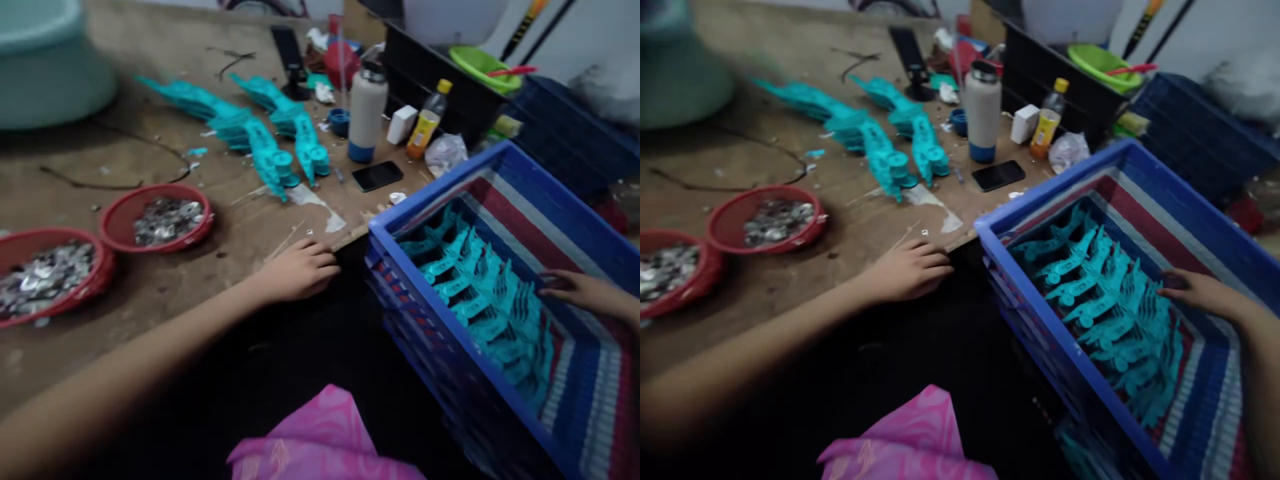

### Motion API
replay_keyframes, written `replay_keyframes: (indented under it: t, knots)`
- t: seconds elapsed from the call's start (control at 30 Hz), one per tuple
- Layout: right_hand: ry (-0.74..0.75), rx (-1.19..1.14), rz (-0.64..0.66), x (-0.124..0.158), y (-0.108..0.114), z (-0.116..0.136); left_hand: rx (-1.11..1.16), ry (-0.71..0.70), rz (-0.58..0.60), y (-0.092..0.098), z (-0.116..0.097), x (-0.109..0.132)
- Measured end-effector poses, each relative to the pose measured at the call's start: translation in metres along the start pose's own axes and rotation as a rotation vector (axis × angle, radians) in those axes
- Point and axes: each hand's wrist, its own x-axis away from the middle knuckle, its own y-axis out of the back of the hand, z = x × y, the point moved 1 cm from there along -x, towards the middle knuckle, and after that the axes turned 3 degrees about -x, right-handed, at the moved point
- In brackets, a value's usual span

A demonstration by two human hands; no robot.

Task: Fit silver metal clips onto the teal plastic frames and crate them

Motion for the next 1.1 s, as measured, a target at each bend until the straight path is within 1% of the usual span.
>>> replay_keyframes:
  t: [0.03, 0.07, 0.1, 0.17, 0.23, 0.3, 0.37, 0.4, 0.47, 0.53, 0.57, 0.63, 0.7, 0.77, 0.87, 1.0, 1.1]
  knots:
    - [0.070, -0.013, 0.053, -0.003, 0.016, 0.032, 0.027, -0.025, -0.014, 0.002, 0.002, -0.009]
    - [0.183, -0.016, 0.084, -0.001, 0.031, 0.070, 0.053, -0.043, -0.025, 0.001, 0.005, -0.017]
    - [0.333, 0.041, 0.073, 0.004, 0.043, 0.115, 0.077, -0.065, -0.035, 0.000, 0.007, -0.024]
    - [0.658, 0.155, -0.036, 0.018, 0.057, 0.221, 0.118, -0.083, -0.052, -0.005, 0.010, -0.031]
    - [0.918, 0.230, -0.034, 0.023, 0.052, 0.335, 0.149, -0.089, -0.071, -0.011, 0.012, -0.032]
    - [1.148, 0.285, -0.017, 0.011, 0.034, 0.444, 0.178, -0.105, -0.096, -0.015, 0.014, -0.029]
    - [1.343, 0.301, 0.020, -0.020, 0.004, 0.541, 0.204, -0.109, -0.127, -0.015, 0.014, -0.025]
    - [1.392, 0.312, 0.039, -0.042, -0.015, 0.585, 0.218, -0.109, -0.136, -0.014, 0.014, -0.024]
    - [1.359, 0.403, 0.033, -0.093, -0.057, 0.661, 0.247, -0.108, -0.145, -0.012, 0.013, -0.024]
    - [1.295, 0.539, 0.028, -0.142, -0.100, 0.720, 0.279, -0.110, -0.150, -0.012, 0.012, -0.025]
    - [1.246, 0.598, 0.044, -0.165, -0.121, 0.743, 0.295, -0.108, -0.154, -0.013, 0.011, -0.027]
    - [1.196, 0.676, 0.117, -0.201, -0.156, 0.772, 0.330, -0.100, -0.167, -0.016, 0.010, -0.030]
    - [1.195, 0.693, 0.145, -0.227, -0.180, 0.785, 0.375, -0.098, -0.169, -0.020, 0.010, -0.034]
    - [1.221, 0.684, 0.135, -0.243, -0.192, 0.787, 0.431, -0.085, -0.165, -0.024, 0.010, -0.038]
    - [1.244, 0.680, 0.148, -0.250, -0.194, 0.786, 0.500, -0.047, -0.164, -0.026, 0.011, -0.040]
    - [1.226, 0.689, 0.143, -0.245, -0.182, 0.788, 0.523, -0.026, -0.162, -0.024, 0.013, -0.038]
    - [1.226, 0.681, 0.142, -0.244, -0.177, 0.784, 0.514, -0.031, -0.164, -0.021, 0.014, -0.037]
